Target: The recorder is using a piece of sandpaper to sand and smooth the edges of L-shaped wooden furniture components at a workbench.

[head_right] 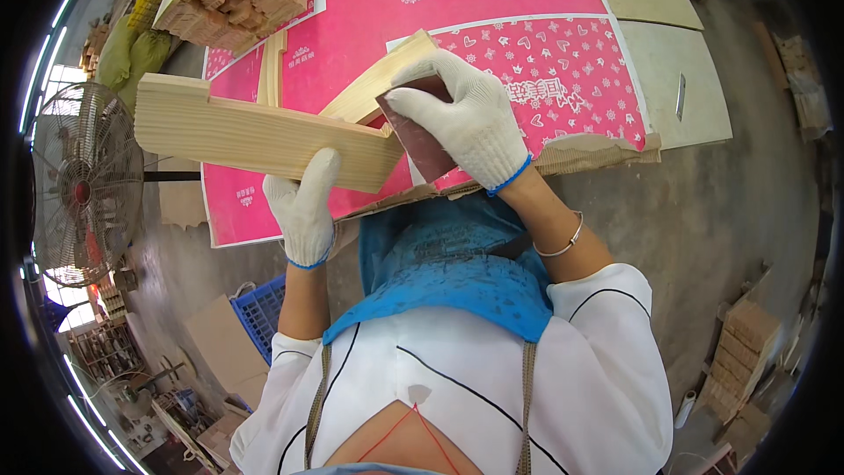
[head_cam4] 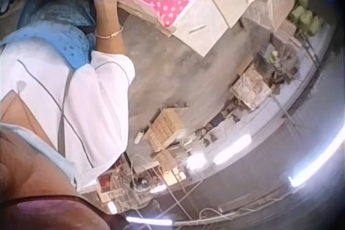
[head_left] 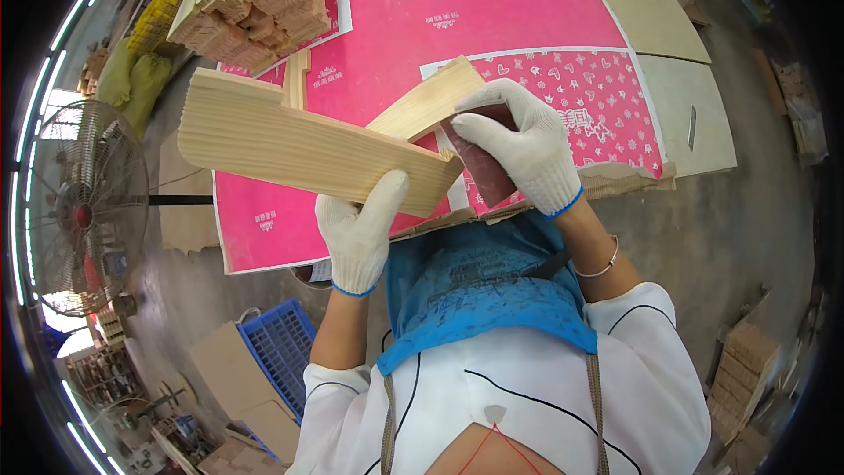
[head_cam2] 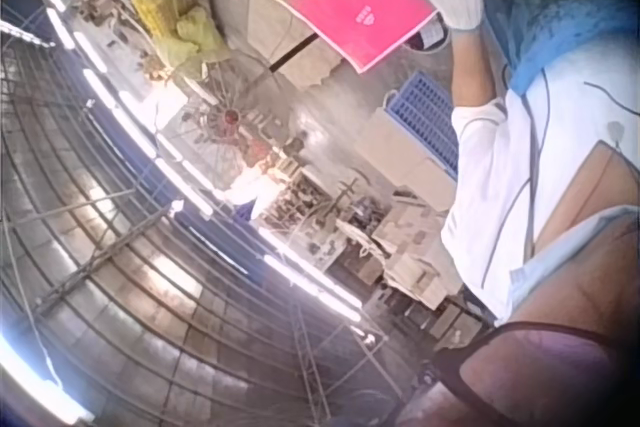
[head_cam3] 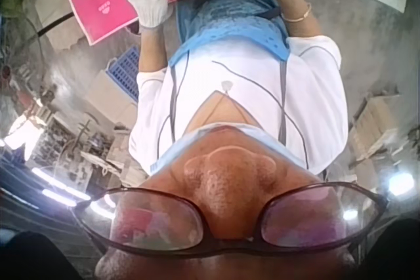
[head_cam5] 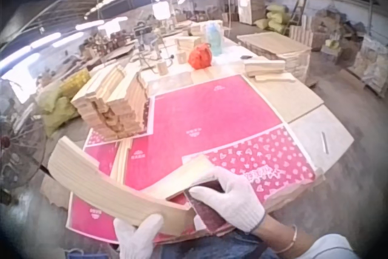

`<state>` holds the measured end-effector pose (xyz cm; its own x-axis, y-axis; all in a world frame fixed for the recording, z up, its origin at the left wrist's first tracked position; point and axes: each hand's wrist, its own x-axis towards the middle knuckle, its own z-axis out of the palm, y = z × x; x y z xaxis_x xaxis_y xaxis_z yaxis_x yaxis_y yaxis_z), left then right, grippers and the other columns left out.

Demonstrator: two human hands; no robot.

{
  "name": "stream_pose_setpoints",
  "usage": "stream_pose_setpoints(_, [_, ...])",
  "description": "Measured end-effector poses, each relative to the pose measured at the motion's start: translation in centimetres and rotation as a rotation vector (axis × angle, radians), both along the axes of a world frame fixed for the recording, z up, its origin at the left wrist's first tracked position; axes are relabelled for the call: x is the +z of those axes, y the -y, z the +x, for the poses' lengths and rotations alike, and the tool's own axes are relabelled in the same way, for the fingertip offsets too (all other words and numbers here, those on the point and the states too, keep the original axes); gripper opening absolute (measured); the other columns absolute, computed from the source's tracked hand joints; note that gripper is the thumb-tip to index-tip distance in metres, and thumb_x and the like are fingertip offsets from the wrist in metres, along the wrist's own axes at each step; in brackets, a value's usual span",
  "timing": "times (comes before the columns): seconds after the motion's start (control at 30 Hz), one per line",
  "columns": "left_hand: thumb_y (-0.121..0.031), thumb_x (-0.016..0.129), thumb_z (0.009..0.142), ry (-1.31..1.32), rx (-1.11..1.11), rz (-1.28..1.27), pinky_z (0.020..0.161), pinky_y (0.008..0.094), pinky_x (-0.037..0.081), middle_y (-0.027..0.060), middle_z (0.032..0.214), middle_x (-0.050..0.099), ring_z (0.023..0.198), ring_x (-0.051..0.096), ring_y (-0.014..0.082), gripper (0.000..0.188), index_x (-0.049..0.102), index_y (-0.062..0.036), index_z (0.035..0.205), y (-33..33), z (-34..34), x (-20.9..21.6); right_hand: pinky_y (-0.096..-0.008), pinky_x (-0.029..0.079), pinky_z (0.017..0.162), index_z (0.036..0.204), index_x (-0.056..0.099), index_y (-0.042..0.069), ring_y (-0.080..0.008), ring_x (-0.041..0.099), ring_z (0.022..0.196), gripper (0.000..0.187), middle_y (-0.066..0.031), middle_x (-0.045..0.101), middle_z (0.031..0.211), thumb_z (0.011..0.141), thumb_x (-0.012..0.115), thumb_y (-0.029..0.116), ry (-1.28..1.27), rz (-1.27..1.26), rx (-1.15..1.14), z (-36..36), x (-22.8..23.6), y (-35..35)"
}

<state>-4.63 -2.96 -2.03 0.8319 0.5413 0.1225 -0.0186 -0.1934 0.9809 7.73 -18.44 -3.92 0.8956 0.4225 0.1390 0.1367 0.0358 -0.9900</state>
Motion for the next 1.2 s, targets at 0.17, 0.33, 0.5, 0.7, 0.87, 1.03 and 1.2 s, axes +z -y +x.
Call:
stream_pose_setpoints(0.17, [-0.014,0.072,0.086,0.003,-0.015,0.155,0.074,0.0317,0.051,0.0102,0.09,0.071,0.08,0.065,0.0168,0.024,0.069,0.0048,0.1,0.0,-0.2,0.0,-0.0343,0.055,0.065,0.093,0.069,0.005,-0.0247,0.07,0.072,0.016,-0.0108,0.071,0.081,0.085,0.069,0.019,0.222,-0.25,0.02,-0.4,0.6,-1.1])
stream_pose_setpoints(0.33, [-0.016,0.072,0.085,0.061,0.079,0.109,0.074,0.0315,0.051,0.0087,0.091,0.07,0.082,0.063,0.0148,0.027,0.067,0.0052,0.102,-0.6,0.6,-0.2,-0.0333,0.054,0.064,0.088,0.068,0.005,-0.025,0.069,0.071,0.013,-0.0111,0.068,0.078,0.085,0.071,0.018,0.675,-0.374,0.072,-3.8,-2.6,0.5])
stream_pose_setpoints(0.5, [-0.016,0.07,0.087,0.032,0.059,0.081,0.077,0.0311,0.05,0.009,0.096,0.07,0.085,0.062,0.0137,0.031,0.067,0.006,0.109,-1.2,0.4,0.1,-0.0281,0.055,0.072,0.095,0.069,0.003,-0.0116,0.069,0.077,0.014,-0.009,0.073,0.085,0.087,0.07,0.014,0.054,-0.076,-0.007,-1.8,-1.4,0.5])
stream_pose_setpoints(0.7, [-0.016,0.067,0.089,0.048,0.043,0.012,0.082,0.0311,0.049,0.0093,0.1,0.069,0.09,0.062,0.0142,0.032,0.067,0.0063,0.112,-0.2,0.8,0.3,-0.0258,0.052,0.079,0.099,0.068,0.0,-0.0093,0.065,0.086,0.013,-0.0056,0.071,0.09,0.089,0.068,0.009,-0.029,-0.018,-0.012,-0.3,0.2,-1.2])
stream_pose_setpoints(0.87, [-0.017,0.063,0.094,0.142,0.085,-0.118,0.084,0.0311,0.049,0.0102,0.106,0.067,0.094,0.061,0.0152,0.032,0.063,0.0066,0.116,-0.2,1.4,-0.1,-0.0269,0.053,0.075,0.098,0.068,0.001,-0.0106,0.067,0.082,0.014,-0.0082,0.071,0.087,0.088,0.069,0.012,-0.014,0.077,0.014,-2.3,-1.5,-2.2])
stream_pose_setpoints(1.03, [-0.022,0.058,0.099,0.202,0.153,-0.514,0.086,0.0328,0.051,0.0115,0.109,0.063,0.097,0.061,0.0175,0.036,0.055,0.004,0.124,-0.9,2.5,-0.3,-0.0266,0.054,0.072,0.099,0.067,0.0,-0.0098,0.067,0.077,0.016,-0.0071,0.071,0.084,0.089,0.069,0.013,-0.024,-0.002,-0.156,0.3,-5.1,-0.4])
stream_pose_setpoints(1.2, [-0.027,0.058,0.1,0.208,0.129,-0.557,0.087,0.0335,0.052,0.0116,0.107,0.062,0.096,0.062,0.0182,0.038,0.054,0.0028,0.122,-0.9,3.8,-1.1,-0.0272,0.054,0.065,0.098,0.066,0.002,-0.01,0.066,0.071,0.019,-0.0069,0.071,0.08,0.083,0.075,0.01,0.213,0.195,-0.073,-1.9,-0.3,-1.7])
